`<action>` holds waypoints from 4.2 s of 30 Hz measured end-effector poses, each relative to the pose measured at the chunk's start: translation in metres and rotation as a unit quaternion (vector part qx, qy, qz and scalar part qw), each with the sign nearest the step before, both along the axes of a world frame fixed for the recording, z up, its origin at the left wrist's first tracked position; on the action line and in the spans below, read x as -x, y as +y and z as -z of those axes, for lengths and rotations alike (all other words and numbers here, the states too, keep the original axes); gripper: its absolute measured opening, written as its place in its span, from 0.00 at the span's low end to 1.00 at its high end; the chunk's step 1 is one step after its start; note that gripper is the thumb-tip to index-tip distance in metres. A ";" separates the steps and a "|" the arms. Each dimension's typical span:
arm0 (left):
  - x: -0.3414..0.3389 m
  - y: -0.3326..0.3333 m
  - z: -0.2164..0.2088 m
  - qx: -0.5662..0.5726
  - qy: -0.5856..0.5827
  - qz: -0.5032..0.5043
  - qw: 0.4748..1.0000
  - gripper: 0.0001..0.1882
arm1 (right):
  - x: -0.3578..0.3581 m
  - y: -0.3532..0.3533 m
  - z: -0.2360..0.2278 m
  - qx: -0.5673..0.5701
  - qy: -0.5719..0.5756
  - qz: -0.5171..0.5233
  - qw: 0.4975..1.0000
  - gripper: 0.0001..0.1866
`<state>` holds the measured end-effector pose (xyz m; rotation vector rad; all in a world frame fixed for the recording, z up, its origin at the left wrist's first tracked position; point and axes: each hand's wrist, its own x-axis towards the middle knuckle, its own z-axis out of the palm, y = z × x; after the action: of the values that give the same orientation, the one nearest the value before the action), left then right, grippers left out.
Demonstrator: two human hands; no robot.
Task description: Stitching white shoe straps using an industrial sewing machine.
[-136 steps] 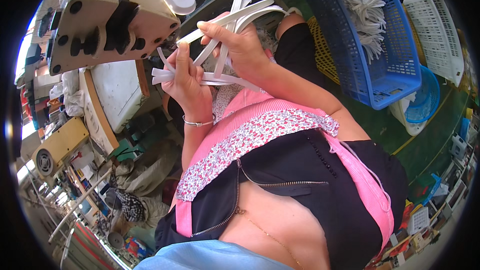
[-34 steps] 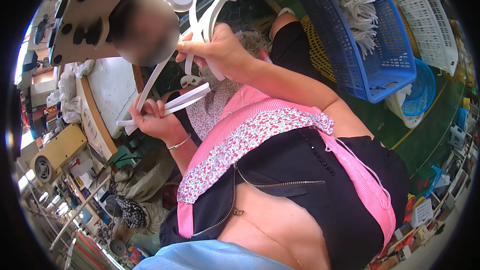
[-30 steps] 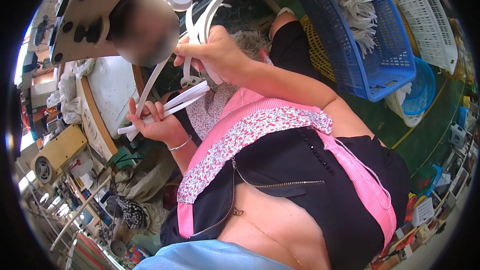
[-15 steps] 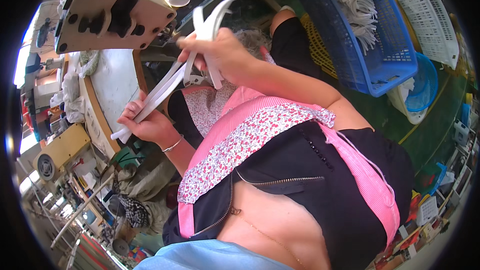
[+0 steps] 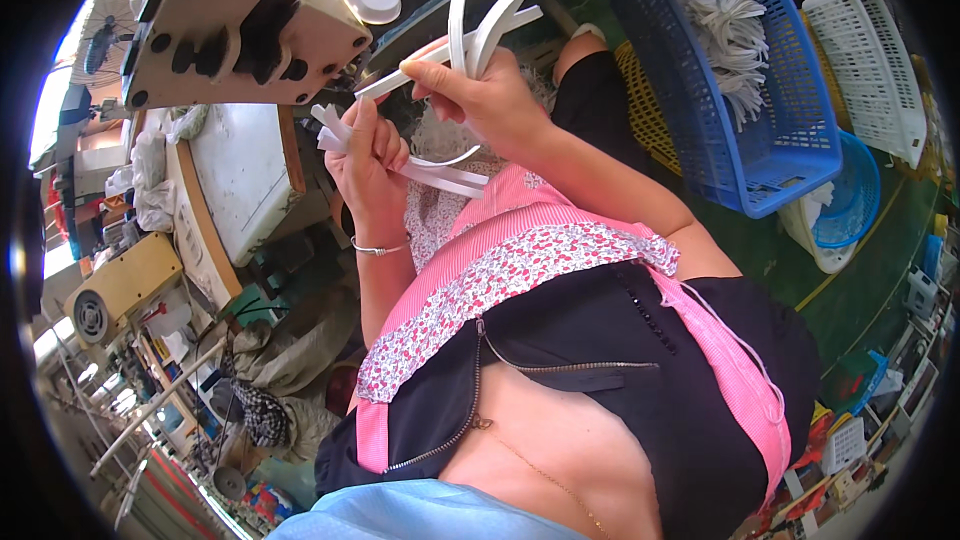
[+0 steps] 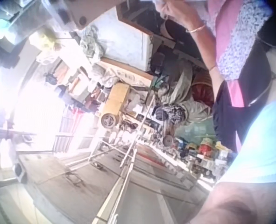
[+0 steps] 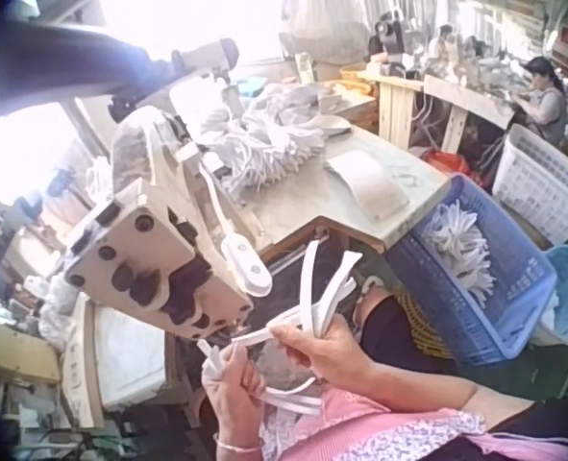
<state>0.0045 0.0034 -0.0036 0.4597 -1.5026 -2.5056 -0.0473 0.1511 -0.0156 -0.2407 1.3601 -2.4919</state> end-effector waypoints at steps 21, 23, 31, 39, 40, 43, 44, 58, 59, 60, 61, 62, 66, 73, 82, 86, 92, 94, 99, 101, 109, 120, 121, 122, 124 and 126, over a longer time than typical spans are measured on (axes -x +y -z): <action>0.009 0.009 -0.008 0.021 -0.007 -0.042 0.999 0.11 | 0.000 -0.003 0.009 0.033 -0.008 0.021 0.999 0.10; 0.009 0.007 -0.010 0.056 0.013 -0.049 0.997 0.11 | 0.005 -0.003 0.005 0.031 -0.009 0.015 0.999 0.09; 0.014 0.005 -0.009 0.159 0.031 -0.082 0.983 0.09 | 0.032 -0.001 -0.001 0.010 0.030 -0.048 0.998 0.10; 0.005 0.004 -0.004 0.103 0.027 -0.132 0.986 0.08 | 0.043 0.002 0.000 0.025 0.008 -0.107 0.994 0.07; 0.004 0.002 -0.004 0.106 0.032 -0.140 0.984 0.08 | 0.044 0.000 0.000 0.024 0.007 -0.111 0.993 0.07; -0.004 -0.007 -0.002 0.105 0.050 -0.148 0.982 0.09 | 0.041 -0.005 -0.003 0.015 0.014 -0.112 0.993 0.08; -0.006 -0.011 0.000 0.102 0.063 -0.147 0.982 0.10 | 0.041 -0.007 -0.003 0.014 0.013 -0.114 0.993 0.08; -0.020 -0.055 0.008 0.073 0.047 -0.170 0.982 0.11 | 0.027 -0.014 -0.010 -0.023 0.012 -0.123 0.992 0.09; -0.019 -0.056 0.011 -0.028 0.110 -0.103 0.988 0.14 | 0.026 -0.016 -0.009 -0.022 0.011 -0.123 0.992 0.09; -0.017 -0.056 0.013 -0.128 0.173 -0.033 0.976 0.18 | 0.024 -0.018 -0.006 -0.019 0.012 -0.107 0.994 0.09; -0.016 -0.051 0.016 -0.199 0.209 0.013 0.957 0.24 | 0.023 -0.019 -0.005 -0.017 0.013 -0.092 0.996 0.09; -0.014 -0.044 0.018 -0.198 0.210 0.015 0.957 0.24 | 0.022 -0.020 -0.005 -0.015 0.015 -0.090 0.996 0.09; 0.000 -0.025 0.020 -0.163 0.205 0.066 0.963 0.23 | 0.020 -0.021 -0.005 -0.006 0.003 -0.080 0.997 0.08; 0.003 -0.025 0.037 -0.434 0.159 0.042 0.886 0.18 | 0.018 -0.019 -0.010 -0.017 -0.009 -0.092 0.996 0.08; 0.014 0.000 0.006 0.008 0.073 -0.064 0.995 0.05 | 0.020 -0.020 -0.006 -0.027 0.009 -0.071 0.997 0.08; 0.014 0.003 -0.001 0.134 0.044 -0.110 0.984 0.04 | 0.022 -0.015 -0.007 -0.048 0.038 -0.055 0.997 0.08; 0.015 0.009 -0.008 0.111 0.051 -0.117 0.986 0.04 | 0.022 -0.015 -0.006 -0.006 0.017 -0.045 0.999 0.08; 0.012 0.006 -0.008 0.088 0.052 -0.118 0.988 0.05 | 0.022 -0.013 -0.007 -0.005 0.012 -0.045 0.999 0.08; 0.006 -0.004 -0.006 0.055 0.042 -0.134 0.989 0.05 | 0.023 -0.010 -0.004 0.004 0.000 -0.050 0.999 0.09; 0.003 -0.009 -0.007 0.057 0.053 -0.130 0.988 0.05 | 0.023 -0.010 -0.005 0.011 -0.008 -0.054 0.998 0.10; -0.006 -0.023 -0.008 0.105 0.038 -0.129 0.985 0.05 | 0.021 -0.013 -0.004 0.014 0.001 -0.059 0.998 0.09; -0.029 -0.055 0.004 0.042 0.024 -0.149 0.988 0.05 | 0.014 -0.014 -0.013 -0.017 0.018 -0.019 1.000 0.09; -0.030 -0.055 0.003 0.044 0.023 -0.153 0.987 0.05 | 0.012 -0.015 -0.014 -0.009 0.015 -0.020 1.000 0.09; -0.032 -0.056 0.001 0.047 0.022 -0.156 0.986 0.06 | 0.011 -0.017 -0.014 -0.002 0.011 -0.020 1.000 0.09; -0.036 -0.057 0.001 0.041 0.018 -0.159 0.986 0.06 | 0.007 -0.021 -0.013 -0.003 0.004 -0.016 1.000 0.10; -0.040 -0.061 0.002 0.034 0.014 -0.162 0.986 0.06 | 0.004 -0.024 -0.011 -0.005 -0.004 -0.012 1.000 0.10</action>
<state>0.0441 -0.0573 -0.0057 0.6010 -1.3721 -2.1945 -0.0511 0.1269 -0.0042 -0.2445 1.3572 -2.4639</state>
